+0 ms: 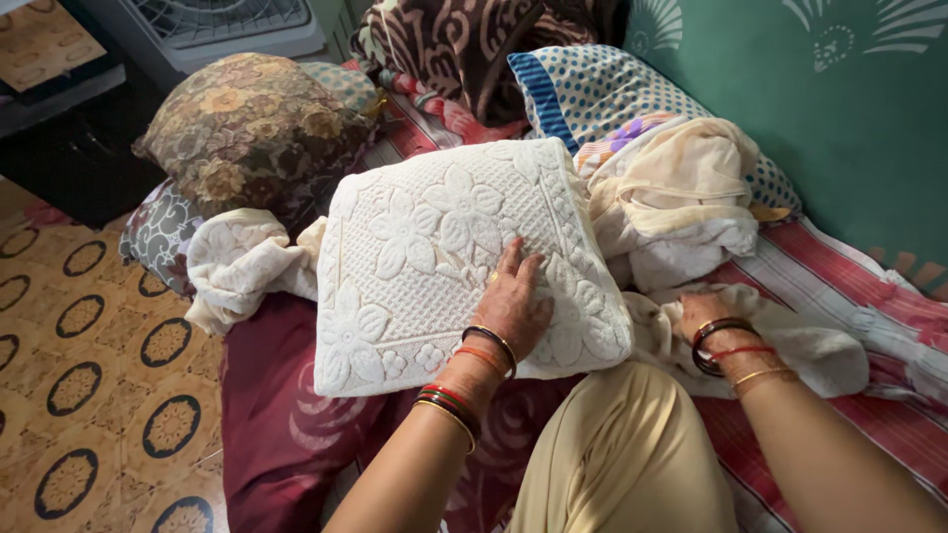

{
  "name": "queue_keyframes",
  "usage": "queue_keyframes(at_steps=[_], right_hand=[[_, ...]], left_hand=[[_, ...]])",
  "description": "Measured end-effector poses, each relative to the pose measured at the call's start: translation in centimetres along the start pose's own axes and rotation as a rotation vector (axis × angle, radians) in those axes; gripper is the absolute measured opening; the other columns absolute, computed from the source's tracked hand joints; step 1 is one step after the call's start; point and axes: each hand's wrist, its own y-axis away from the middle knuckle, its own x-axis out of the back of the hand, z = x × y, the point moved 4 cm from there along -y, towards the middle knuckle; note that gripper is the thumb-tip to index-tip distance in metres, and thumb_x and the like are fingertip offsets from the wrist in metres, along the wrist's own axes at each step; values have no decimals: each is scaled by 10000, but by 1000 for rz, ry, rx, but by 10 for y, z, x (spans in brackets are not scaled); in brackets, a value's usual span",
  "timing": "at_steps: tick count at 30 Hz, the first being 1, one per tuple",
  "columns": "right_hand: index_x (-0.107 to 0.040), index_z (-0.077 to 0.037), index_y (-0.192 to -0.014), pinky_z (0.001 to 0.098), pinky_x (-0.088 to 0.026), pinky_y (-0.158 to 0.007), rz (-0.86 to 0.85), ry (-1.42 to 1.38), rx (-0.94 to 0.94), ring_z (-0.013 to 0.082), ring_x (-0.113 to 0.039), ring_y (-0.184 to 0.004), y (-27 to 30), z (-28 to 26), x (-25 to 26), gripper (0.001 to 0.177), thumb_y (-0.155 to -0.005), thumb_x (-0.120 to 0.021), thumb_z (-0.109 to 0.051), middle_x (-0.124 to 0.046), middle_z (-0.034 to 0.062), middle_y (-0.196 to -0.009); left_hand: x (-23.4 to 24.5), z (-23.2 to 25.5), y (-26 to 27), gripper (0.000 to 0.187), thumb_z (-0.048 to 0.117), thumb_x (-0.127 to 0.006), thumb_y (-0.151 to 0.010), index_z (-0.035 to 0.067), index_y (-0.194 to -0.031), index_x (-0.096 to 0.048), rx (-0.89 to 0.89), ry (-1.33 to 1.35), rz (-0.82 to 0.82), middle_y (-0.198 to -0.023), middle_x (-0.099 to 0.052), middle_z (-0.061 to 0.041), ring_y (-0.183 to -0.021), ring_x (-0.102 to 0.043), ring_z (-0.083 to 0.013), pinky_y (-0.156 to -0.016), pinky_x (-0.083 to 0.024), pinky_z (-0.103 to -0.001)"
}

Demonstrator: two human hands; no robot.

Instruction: The person sits on the floor and folds a white quilted pillowcase, then places it aside. They then pick up a maroon pillow, smooth it out, and fold it in half. Finally, they pick up a cream-colored cloth and begin to fold it.

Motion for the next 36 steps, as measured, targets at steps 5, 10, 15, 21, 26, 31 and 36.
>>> queue_keyframes(at_steps=[5,10,15,21,26,31,36], right_hand=[[-739,-155,-1212,493,-549,-980,23,-22,-200,384,-688,-1165,23,-21,67,495,-872,-718,-515,-715,185,-1252],[-718,-90,-1175,536,-553,-869,421,-156,-82,431,-692,-1022,45,-65,188,464,-903,-706,-465,-725,240,-1123],[-713,-27,-1131,478,-551,-834,826,-411,261,408,-699,-950,95,-131,272,327,-966,-699,-309,-730,232,-1082],[-679,-8,-1148,393,-561,-797,626,-855,516,320,-733,-894,132,-233,283,314,-911,-707,-211,-729,186,-988],[-680,-14,-1147,387,-538,-945,591,-716,1026,286,-673,-1076,157,-291,275,255,-914,-691,-118,-704,134,-1127],[-592,-60,-1327,358,-567,-982,493,-916,869,267,-643,-1192,138,-300,248,417,-925,-650,-153,-571,132,-1329],[-555,-30,-1377,627,-426,-1006,635,-293,729,452,-552,-1228,111,-300,209,801,-700,-830,-358,-520,213,-1352]], left_hand=[[8,-4,4,683,139,-710,-838,51,-1455,-430,92,118,-46,-1630,-284,-292,-1392,-415,-469,-1146,-392,-455],[14,1,0,705,149,-739,-849,16,-1464,-420,45,176,73,-1577,-359,-300,-1429,-414,-471,-1180,-383,-448],[26,15,-10,939,298,-815,-852,13,-1546,-250,148,326,104,-1547,-410,-264,-1420,-462,-387,-1170,-387,-417],[36,19,-20,1202,182,-805,-763,119,-1613,42,133,893,220,-1577,-271,-143,-1317,-480,-244,-1066,-468,-386],[18,-46,-6,343,92,-616,-1111,-56,-1416,-565,198,1006,328,-1257,-671,-163,-1120,-637,-224,-981,-564,-376],[38,-135,1,352,-35,-460,-990,-3,-1333,-533,222,1330,524,-1195,-651,-75,-1045,-669,-197,-909,-597,-357],[91,-250,16,429,292,-480,-1059,73,-1427,-509,163,1467,810,-1221,-617,-88,-996,-609,-234,-824,-543,-354]])
